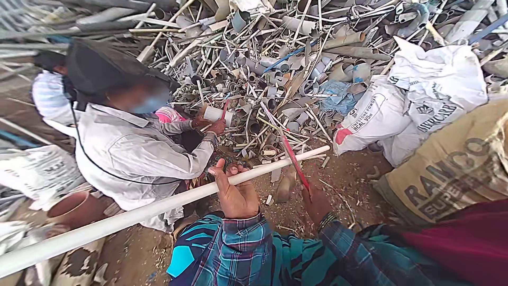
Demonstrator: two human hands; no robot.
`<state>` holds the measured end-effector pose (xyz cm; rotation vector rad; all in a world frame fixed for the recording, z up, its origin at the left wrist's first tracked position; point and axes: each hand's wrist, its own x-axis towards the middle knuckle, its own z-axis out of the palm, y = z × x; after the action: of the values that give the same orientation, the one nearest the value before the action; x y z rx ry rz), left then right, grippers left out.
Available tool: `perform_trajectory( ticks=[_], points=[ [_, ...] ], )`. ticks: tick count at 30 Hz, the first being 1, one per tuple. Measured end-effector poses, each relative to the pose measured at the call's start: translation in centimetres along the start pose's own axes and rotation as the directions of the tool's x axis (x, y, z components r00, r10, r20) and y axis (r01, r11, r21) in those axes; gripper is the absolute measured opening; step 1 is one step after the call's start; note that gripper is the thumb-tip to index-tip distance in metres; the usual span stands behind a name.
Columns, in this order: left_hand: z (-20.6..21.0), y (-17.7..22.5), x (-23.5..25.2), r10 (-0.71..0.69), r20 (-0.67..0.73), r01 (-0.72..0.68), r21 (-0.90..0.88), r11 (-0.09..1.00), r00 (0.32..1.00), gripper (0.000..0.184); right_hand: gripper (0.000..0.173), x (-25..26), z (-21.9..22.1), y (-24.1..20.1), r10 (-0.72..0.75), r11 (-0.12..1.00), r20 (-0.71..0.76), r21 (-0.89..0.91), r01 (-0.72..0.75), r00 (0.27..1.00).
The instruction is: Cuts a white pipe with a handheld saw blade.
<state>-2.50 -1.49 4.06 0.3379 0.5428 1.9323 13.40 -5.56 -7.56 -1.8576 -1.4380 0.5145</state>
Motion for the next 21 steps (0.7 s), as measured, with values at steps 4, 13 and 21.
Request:
perform_trajectory(
  ticks=[4, 13, 21],
  points=[
    [-0.3, 0.1, 0.7, 0.046, -0.022, -0.046, -0.003, 0.999, 0.999, 0.042, 0.042, 3.9, -0.9, 4.1, 0.305, 0.952, 0.014, 0.006, -0.305, 0.952],
    [-0.4, 0.5, 1.7, 0.007, 0.024, -0.004, -0.103, 0.995, 1.0, 0.05, 0.032, -1.0, 1.0, -0.4, -0.222, 0.975, -0.116, -0.041, 0.219, 0.968],
    [-0.6, 0.5, 1.6, 0.061, 0.043, -0.059, -0.055, 0.997, 0.997, 0.049, 0.043, 5.0, -1.6, 5.3, 0.334, 0.94, -0.037, 0.09, -0.329, 0.942]
  ],
)
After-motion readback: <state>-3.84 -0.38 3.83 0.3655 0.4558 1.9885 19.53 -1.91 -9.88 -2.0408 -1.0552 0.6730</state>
